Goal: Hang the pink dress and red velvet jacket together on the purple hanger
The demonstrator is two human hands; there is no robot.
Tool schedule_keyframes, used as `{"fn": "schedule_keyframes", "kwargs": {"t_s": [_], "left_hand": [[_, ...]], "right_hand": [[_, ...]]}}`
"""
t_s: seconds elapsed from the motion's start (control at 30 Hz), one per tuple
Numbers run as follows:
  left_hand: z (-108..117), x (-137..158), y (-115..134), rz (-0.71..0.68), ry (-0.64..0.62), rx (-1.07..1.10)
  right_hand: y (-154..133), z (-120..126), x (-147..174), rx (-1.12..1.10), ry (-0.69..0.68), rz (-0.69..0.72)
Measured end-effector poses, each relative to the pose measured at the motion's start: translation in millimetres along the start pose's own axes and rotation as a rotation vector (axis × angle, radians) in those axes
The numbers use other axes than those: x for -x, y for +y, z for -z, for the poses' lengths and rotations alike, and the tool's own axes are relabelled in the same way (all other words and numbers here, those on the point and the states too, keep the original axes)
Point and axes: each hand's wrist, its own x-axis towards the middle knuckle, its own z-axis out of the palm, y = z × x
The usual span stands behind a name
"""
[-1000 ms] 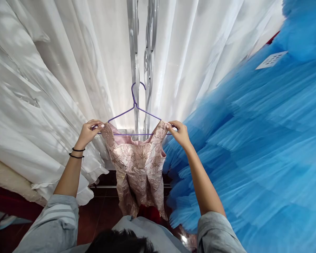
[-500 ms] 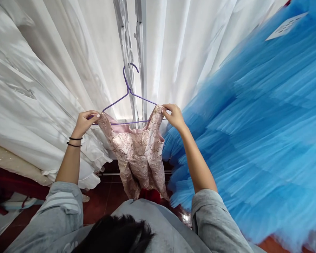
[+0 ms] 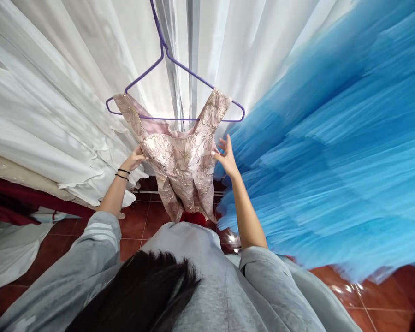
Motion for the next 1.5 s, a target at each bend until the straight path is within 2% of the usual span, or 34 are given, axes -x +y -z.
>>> {"fn": "schedule_keyframes", "kwargs": {"t_s": [0.03, 0.1, 0.17, 0.2, 0.27, 0.33, 0.43, 0.53, 0.67, 0.8, 0.93, 1.1, 1.2, 1.3, 1.4, 1.5], "left_hand": [[-1, 0, -3, -0.020, 0.024, -0.001], [4, -7, 7, -0.094, 0.085, 0.006], [16, -19, 37, -0.268, 0.200, -0.008], [22, -27, 57, -0.394, 0.272, -0.048], [30, -40, 102, -0.648, 0.391, -0.219], [29, -50, 143, -0.769, 0.407, -0.466], [14, -53, 176, -0.647, 0.243, -0.817], [0, -45, 181, -0.545, 0.161, -0.952], [-2, -29, 178, -0.617, 0.294, -0.977], [8, -24, 186, -0.751, 0.445, -0.956], [17, -26, 202, -0.863, 0.514, -0.898], [16, -16, 237, -0.961, 0.580, -0.829], [7, -7, 266, -0.932, 0.563, -0.817], [-5, 0, 290, -0.872, 0.548, -0.821], [-10, 9, 301, -0.815, 0.564, -0.812], [-7, 20, 299, -0.740, 0.573, -0.805]], "right_hand": [[-1, -1, 5, 0.018, 0.029, -0.009], [-17, 8, 4, 0.119, 0.188, 0.054], [-46, 26, -9, 0.269, 0.365, 0.197], [-63, 36, -18, 0.342, 0.411, 0.278], [-98, 53, -41, 0.448, 0.399, 0.402], [-126, 60, -61, 0.464, 0.281, 0.424], [-146, 57, -80, 0.453, 0.073, 0.311], [-148, 50, -83, 0.506, 0.061, 0.255], [-151, 47, -89, 0.438, 0.139, 0.279], [-171, 45, -106, 0.395, 0.161, 0.319], [-197, 43, -114, 0.369, 0.172, 0.349], [-237, 47, -97, 0.391, 0.272, 0.392], [-265, 59, -88, 0.321, 0.313, 0.365], [-291, 74, -84, 0.225, 0.274, 0.315], [-309, 82, -84, 0.203, 0.205, 0.279], [-317, 82, -85, 0.184, 0.119, 0.247]]}}
